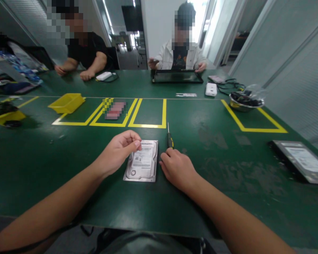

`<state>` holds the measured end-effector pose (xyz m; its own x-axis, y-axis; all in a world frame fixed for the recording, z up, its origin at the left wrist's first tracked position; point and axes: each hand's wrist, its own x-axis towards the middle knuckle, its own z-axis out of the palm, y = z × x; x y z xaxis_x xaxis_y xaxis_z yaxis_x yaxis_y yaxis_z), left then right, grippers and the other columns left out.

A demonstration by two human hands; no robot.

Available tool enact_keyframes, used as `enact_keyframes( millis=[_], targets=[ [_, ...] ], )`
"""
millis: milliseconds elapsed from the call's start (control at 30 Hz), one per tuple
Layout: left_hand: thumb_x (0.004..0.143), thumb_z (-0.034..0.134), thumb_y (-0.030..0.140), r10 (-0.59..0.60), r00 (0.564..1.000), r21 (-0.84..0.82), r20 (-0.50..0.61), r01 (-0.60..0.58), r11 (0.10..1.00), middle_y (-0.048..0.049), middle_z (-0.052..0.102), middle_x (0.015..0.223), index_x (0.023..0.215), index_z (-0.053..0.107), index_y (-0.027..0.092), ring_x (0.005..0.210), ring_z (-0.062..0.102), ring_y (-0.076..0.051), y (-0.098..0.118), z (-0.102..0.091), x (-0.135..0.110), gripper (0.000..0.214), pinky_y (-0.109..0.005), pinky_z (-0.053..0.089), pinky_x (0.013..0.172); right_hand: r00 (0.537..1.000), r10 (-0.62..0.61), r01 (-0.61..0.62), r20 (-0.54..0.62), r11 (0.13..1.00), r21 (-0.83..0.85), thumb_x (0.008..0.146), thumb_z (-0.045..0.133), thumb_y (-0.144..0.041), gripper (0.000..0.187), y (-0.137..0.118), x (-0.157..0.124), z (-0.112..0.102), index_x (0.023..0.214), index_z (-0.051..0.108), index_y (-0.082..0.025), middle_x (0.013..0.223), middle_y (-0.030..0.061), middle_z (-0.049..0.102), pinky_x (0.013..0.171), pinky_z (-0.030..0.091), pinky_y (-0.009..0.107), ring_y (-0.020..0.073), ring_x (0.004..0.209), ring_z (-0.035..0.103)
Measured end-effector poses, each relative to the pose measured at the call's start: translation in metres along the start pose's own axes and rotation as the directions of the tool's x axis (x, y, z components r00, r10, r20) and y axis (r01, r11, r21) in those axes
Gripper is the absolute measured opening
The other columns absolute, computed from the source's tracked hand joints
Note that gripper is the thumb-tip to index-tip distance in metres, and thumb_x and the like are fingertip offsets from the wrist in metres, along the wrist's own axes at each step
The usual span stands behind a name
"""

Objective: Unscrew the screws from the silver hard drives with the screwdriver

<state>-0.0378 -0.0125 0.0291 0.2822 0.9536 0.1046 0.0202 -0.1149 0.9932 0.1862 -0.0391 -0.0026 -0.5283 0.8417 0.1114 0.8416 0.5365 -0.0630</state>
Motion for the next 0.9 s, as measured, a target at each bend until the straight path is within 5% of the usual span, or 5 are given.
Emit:
enact_keyframes(
  millis=[300, 600, 900],
  targets=[
    [0.091, 0.061, 0.031, 0.03, 0.999, 0.113, 0.014, -0.032, 0.993, -0.0019, 0.062, 0.076, 0.093, 0.066, 0.02, 0.069, 0.057, -0.014, -0.021, -0.002, 0.002, 0.012, -0.029, 0.045, 0.064, 1.0, 0.01, -0.01, 0.02, 1.0, -0.003, 0.098, 0.046, -0.028, 0.019, 0.0, 0.0, -0.001, 0.094, 0.062, -0.019, 0.098, 0.0069, 0.061, 0.076, 0.046, 0.031, 0.0201, 0.091, 0.06],
    [0.082, 0.071, 0.027, -0.068, 0.997, 0.066, 0.026, 0.066, 0.996, -0.0062, 0.072, 0.087, 0.098, 0.069, 0.013, 0.075, 0.066, -0.015, -0.018, -0.001, -0.001, 0.021, -0.027, 0.052, 0.067, 1.0, 0.004, -0.005, 0.01, 1.0, 0.012, 0.098, 0.045, -0.028, 0.02, 0.002, 0.001, -0.001, 0.096, 0.062, -0.018, 0.099, 0.0074, 0.062, 0.079, 0.047, 0.032, 0.0206, 0.092, 0.06],
    [0.083, 0.066, 0.022, 0.142, 0.99, 0.363, 0.025, -0.141, 0.921, -0.0027, 0.068, 0.076, 0.093, 0.066, 0.015, 0.068, 0.062, -0.014, -0.019, -0.003, -0.003, 0.013, -0.027, 0.048, 0.064, 1.0, 0.022, -0.022, 0.014, 1.0, 0.016, 0.098, 0.045, -0.028, 0.02, 0.004, 0.002, -0.001, 0.095, 0.062, -0.019, 0.099, 0.0068, 0.062, 0.078, 0.046, 0.031, 0.0199, 0.092, 0.06]
  ],
)
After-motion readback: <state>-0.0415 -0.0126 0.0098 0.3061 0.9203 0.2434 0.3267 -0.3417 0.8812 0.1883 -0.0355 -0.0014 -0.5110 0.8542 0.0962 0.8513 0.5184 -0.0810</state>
